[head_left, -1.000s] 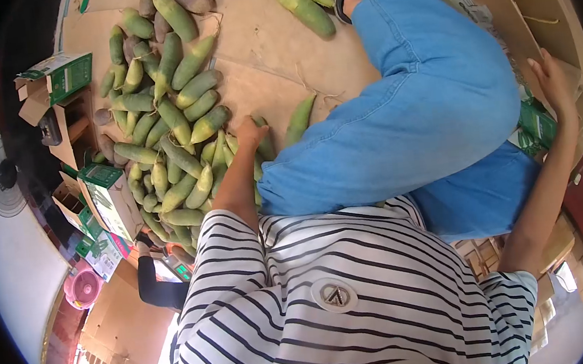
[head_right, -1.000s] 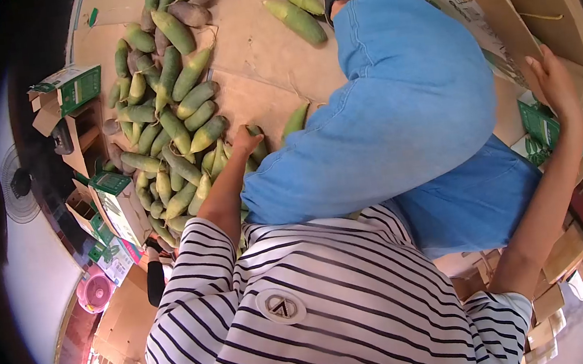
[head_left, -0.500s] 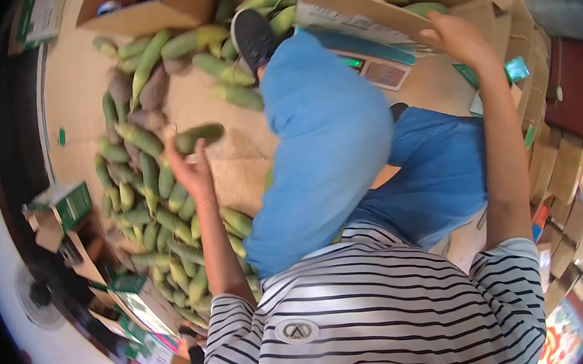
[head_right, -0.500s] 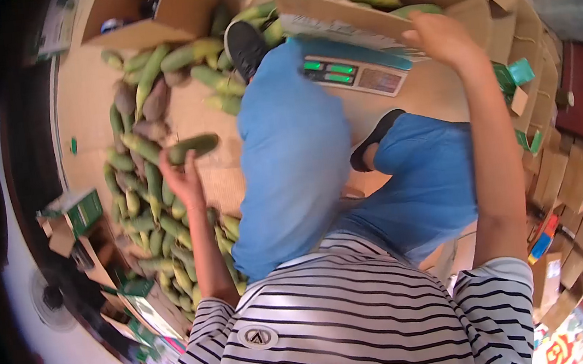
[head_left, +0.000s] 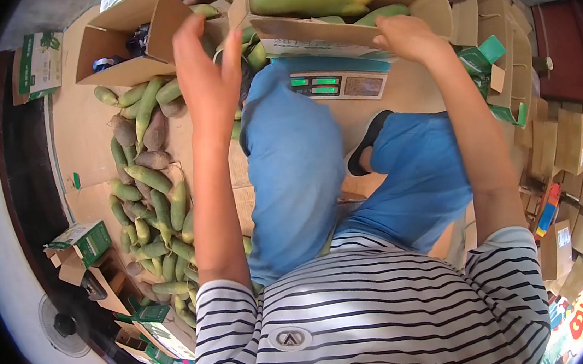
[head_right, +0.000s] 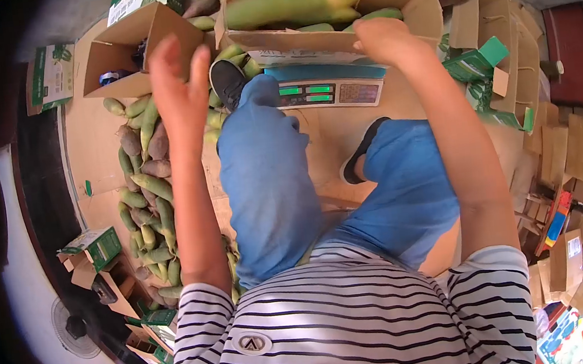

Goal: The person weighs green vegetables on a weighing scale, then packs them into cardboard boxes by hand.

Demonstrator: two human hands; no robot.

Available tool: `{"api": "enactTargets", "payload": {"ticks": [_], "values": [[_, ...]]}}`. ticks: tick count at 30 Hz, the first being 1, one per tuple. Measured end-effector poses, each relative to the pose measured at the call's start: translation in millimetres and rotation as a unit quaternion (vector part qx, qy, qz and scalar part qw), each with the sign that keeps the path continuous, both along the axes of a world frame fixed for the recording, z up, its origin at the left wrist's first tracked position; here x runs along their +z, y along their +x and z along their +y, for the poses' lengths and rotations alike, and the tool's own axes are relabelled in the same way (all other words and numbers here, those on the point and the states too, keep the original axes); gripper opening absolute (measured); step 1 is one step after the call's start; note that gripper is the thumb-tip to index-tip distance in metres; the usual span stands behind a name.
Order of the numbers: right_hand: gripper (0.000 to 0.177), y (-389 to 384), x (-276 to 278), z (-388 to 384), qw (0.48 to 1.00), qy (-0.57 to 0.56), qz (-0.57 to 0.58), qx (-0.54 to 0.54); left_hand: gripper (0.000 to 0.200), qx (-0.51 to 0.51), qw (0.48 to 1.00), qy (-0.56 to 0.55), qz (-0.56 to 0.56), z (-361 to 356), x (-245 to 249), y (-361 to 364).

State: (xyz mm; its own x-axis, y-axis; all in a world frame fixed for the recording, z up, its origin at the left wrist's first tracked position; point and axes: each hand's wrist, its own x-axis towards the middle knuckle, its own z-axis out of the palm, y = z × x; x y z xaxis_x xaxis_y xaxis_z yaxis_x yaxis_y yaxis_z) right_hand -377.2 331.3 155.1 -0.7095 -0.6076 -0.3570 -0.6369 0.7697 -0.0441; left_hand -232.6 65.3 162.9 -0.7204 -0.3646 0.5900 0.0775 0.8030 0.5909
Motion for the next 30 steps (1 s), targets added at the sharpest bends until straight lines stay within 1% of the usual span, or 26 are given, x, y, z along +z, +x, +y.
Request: {"api": "enactTargets", "payload": {"ticks": [2,3,4,5,6,7,8,9,10,12,14,15,16,18,21,22,27,30], "values": [[0.025,-4,-2,1,1.000,0.016,-0.008,-0.007,0.045,-0.002,0.992,-0.004,-0.126,-7,-44,38],[0.025,-4,-4,1,1.000,0.023,-0.014,-0.008,0.045,0.024,0.974,0.001,-0.224,-15,-77,68],[0.025,-3,-4,0,1.000,0.020,-0.014,-0.003,0.047,-0.017,0.961,0.101,-0.255,-32,-125,102],[0.025,-3,-4,-1,1.000,0.016,-0.015,0.004,0.048,0.011,0.936,0.030,-0.350,-45,-168,153],[0.025,-3,-4,-3,1.000,0.014,-0.014,0.013,0.050,0.046,0.895,-0.010,-0.444,-54,-212,210],[0.025,-3,-4,-3,1.000,0.005,-0.014,0.006,0.053,0.080,0.796,-0.086,-0.593,-47,-213,249],[0.025,-2,-5,-2,1.000,-0.003,-0.013,0.000,0.057,0.094,0.703,-0.065,-0.702,-46,-234,292],[0.026,-1,-5,0,1.000,-0.010,-0.011,-0.005,0.063,0.127,0.693,-0.040,-0.708,-38,-249,344],[0.026,-2,-4,0,1.000,-0.007,-0.012,-0.001,0.069,0.136,0.628,0.026,-0.766,-34,-254,377],[0.027,-3,-1,0,1.000,-0.003,-0.016,0.011,0.074,0.132,0.550,0.066,-0.822,-22,-259,425],[0.029,-2,3,0,1.000,-0.018,-0.008,0.013,0.075,0.095,0.573,0.031,-0.813,-16,-297,488],[0.031,-3,6,0,1.000,-0.025,-0.003,0.013,0.076,0.090,0.567,0.036,-0.818,-14,-299,490],[0.030,-5,10,1,0.998,-0.057,-0.011,0.009,0.077,0.085,0.561,0.042,-0.822,-12,-300,492],[0.030,-7,19,1,0.993,-0.118,-0.028,0.000,0.077,0.099,0.510,0.096,-0.849,-14,-308,489],[0.029,-7,26,0,0.979,-0.202,-0.004,-0.016,0.083,0.097,0.580,0.066,-0.806,-11,-317,486],[0.029,-7,26,0,0.978,-0.207,0.009,-0.014,0.082,0.092,0.594,0.059,-0.797,-10,-319,485],[0.029,-4,18,-7,0.975,-0.218,0.047,-0.001,0.078,0.090,0.606,0.072,-0.787,-12,-324,471],[0.030,0,14,-8,0.986,-0.160,0.043,0.005,0.075,0.095,0.610,0.080,-0.782,-14,-322,468]]}}
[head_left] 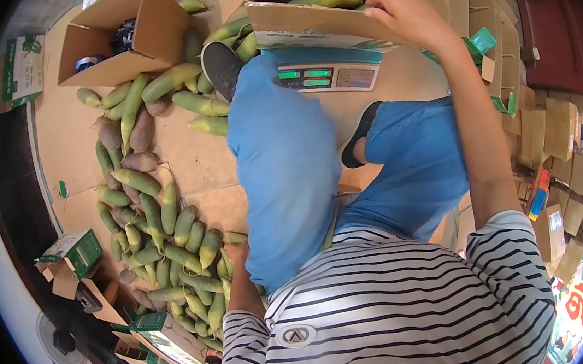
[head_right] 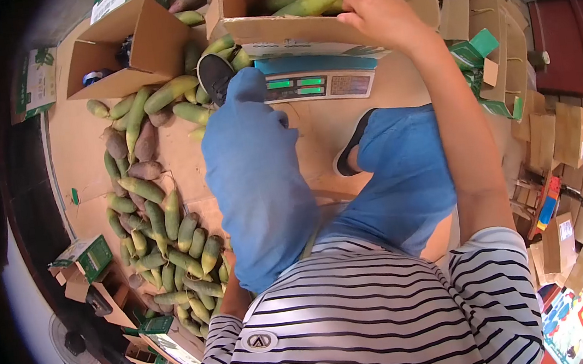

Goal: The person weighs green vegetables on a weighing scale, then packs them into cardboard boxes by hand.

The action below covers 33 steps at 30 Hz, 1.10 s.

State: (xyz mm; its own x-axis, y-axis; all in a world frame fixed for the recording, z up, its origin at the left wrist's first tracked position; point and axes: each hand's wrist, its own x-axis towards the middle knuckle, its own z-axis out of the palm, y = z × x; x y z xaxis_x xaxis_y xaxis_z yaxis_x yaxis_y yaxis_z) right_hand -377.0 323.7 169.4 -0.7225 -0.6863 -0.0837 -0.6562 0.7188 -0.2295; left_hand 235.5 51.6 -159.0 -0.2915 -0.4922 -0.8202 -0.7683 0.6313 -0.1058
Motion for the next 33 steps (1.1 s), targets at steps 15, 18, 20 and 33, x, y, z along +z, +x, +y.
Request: {"api": "enactTargets", "payload": {"ticks": [15,18,20,33], "values": [[0.029,7,-5,2,0.997,0.079,-0.013,0.006,0.062,0.454,0.798,0.268,0.293,73,20,-142],[0.028,3,-7,6,0.996,0.088,-0.014,0.014,0.059,0.465,0.769,0.264,0.350,61,51,-127],[0.028,2,-9,8,0.995,0.094,-0.019,0.018,0.058,0.447,0.748,0.242,0.426,45,74,-131],[0.032,13,-4,2,0.983,0.169,-0.064,-0.020,0.035,0.276,0.380,0.196,0.861,-5,375,-425]]}}
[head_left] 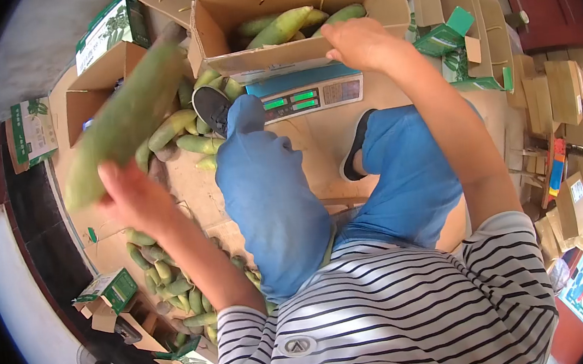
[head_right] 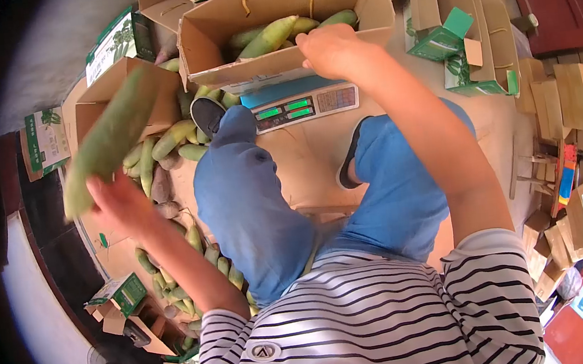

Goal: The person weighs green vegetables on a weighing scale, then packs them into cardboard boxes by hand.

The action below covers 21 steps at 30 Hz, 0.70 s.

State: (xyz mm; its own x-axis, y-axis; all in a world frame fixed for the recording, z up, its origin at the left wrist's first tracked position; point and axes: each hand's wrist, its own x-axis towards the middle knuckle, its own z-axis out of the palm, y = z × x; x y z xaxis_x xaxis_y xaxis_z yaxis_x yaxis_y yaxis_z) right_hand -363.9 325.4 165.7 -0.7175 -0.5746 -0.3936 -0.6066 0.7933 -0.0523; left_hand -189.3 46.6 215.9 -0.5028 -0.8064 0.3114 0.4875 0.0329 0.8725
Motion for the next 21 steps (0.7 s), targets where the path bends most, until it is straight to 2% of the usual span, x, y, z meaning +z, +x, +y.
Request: {"api": "enactTargets", "payload": {"ticks": [1,3,5,8,11,13,15,18,21], "values": [[0.032,1,1,0,1.000,-0.007,0.007,0.005,0.033,-0.030,0.999,0.013,0.030,10,3,-20],[0.032,3,2,1,1.000,-0.020,0.018,0.016,0.032,-0.090,0.991,0.078,-0.064,26,-12,-52],[0.031,4,3,0,1.000,-0.012,0.009,0.012,0.031,-0.223,0.961,0.044,-0.158,42,-18,-68],[0.029,4,4,2,0.999,-0.032,0.026,0.016,0.029,-0.237,0.935,-0.058,-0.258,33,-39,-34],[0.030,0,3,7,1.000,-0.002,0.012,0.001,0.033,-0.321,0.892,-0.076,-0.309,31,-50,27],[0.031,-3,2,3,1.000,0.018,0.011,-0.002,0.043,-0.307,0.891,-0.100,-0.320,39,-48,56],[0.032,-1,2,2,0.999,0.022,0.031,0.001,0.044,-0.261,0.900,-0.082,-0.339,47,-48,71],[0.033,-6,1,4,0.999,-0.007,0.049,-0.003,0.046,-0.237,0.899,-0.119,-0.349,47,-51,73],[0.034,-11,9,9,0.977,-0.165,0.132,-0.021,0.048,-0.233,0.892,-0.140,-0.361,46,-53,72]]}}
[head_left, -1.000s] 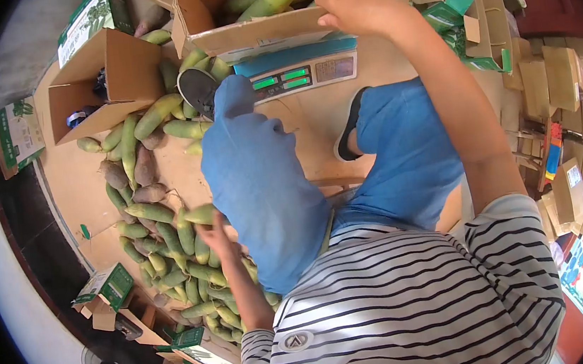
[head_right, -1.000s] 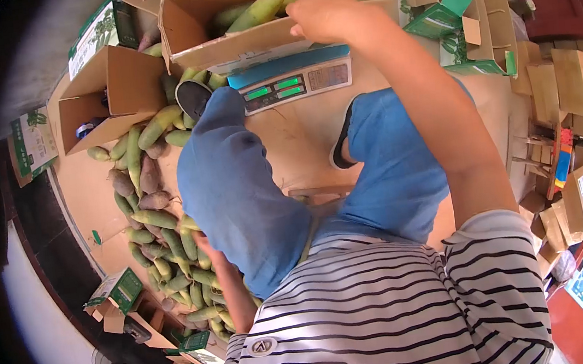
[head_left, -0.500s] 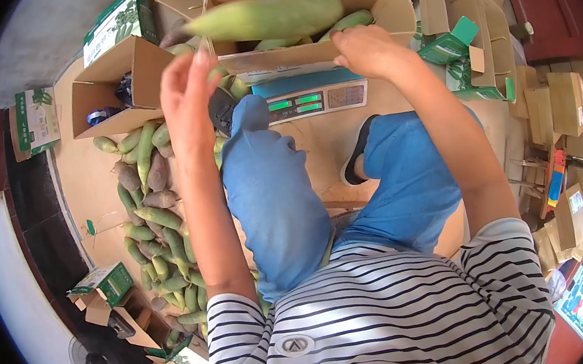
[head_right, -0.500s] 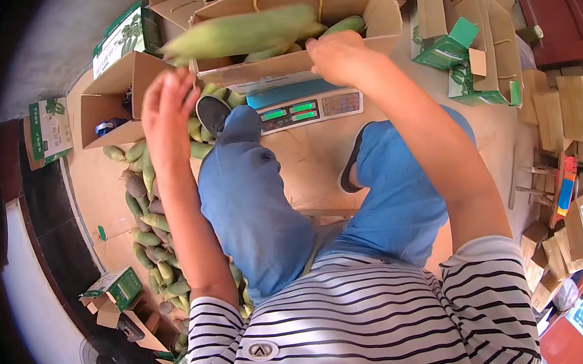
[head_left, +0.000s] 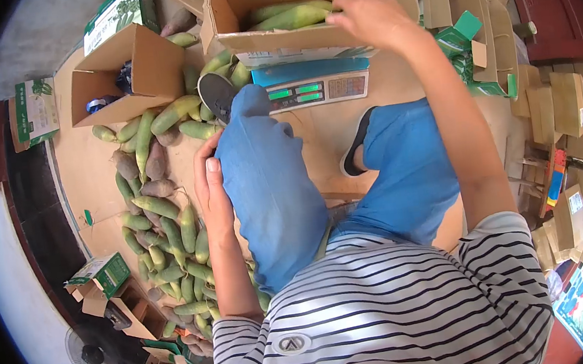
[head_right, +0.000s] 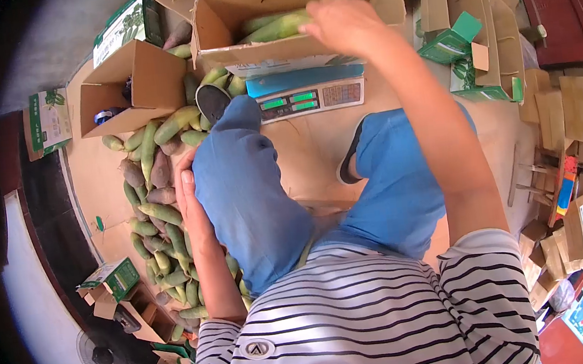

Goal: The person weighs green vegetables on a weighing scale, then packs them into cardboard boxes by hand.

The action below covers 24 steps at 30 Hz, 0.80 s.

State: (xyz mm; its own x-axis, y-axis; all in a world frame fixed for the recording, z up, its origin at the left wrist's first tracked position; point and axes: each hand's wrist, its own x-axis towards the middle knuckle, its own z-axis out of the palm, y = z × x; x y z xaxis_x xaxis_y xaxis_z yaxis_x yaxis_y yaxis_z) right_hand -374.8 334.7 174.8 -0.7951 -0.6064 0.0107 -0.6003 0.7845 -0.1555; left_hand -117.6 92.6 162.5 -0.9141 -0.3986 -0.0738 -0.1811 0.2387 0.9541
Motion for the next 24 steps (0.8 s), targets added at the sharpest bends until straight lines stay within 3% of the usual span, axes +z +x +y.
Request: {"api": "enactTargets", "payload": {"ticks": [6,15,24], "values": [[0.039,3,19,-1,0.999,-0.028,0.005,-0.031,0.046,0.006,1.000,0.002,0.014,-2,-6,2],[0.029,15,27,-10,0.997,-0.073,0.032,0.021,0.046,0.042,0.999,0.001,-0.015,2,-2,3],[0.034,3,0,-3,1.000,-0.011,-0.012,0.016,0.047,0.044,0.998,0.042,-0.014,-1,-8,4]]}}
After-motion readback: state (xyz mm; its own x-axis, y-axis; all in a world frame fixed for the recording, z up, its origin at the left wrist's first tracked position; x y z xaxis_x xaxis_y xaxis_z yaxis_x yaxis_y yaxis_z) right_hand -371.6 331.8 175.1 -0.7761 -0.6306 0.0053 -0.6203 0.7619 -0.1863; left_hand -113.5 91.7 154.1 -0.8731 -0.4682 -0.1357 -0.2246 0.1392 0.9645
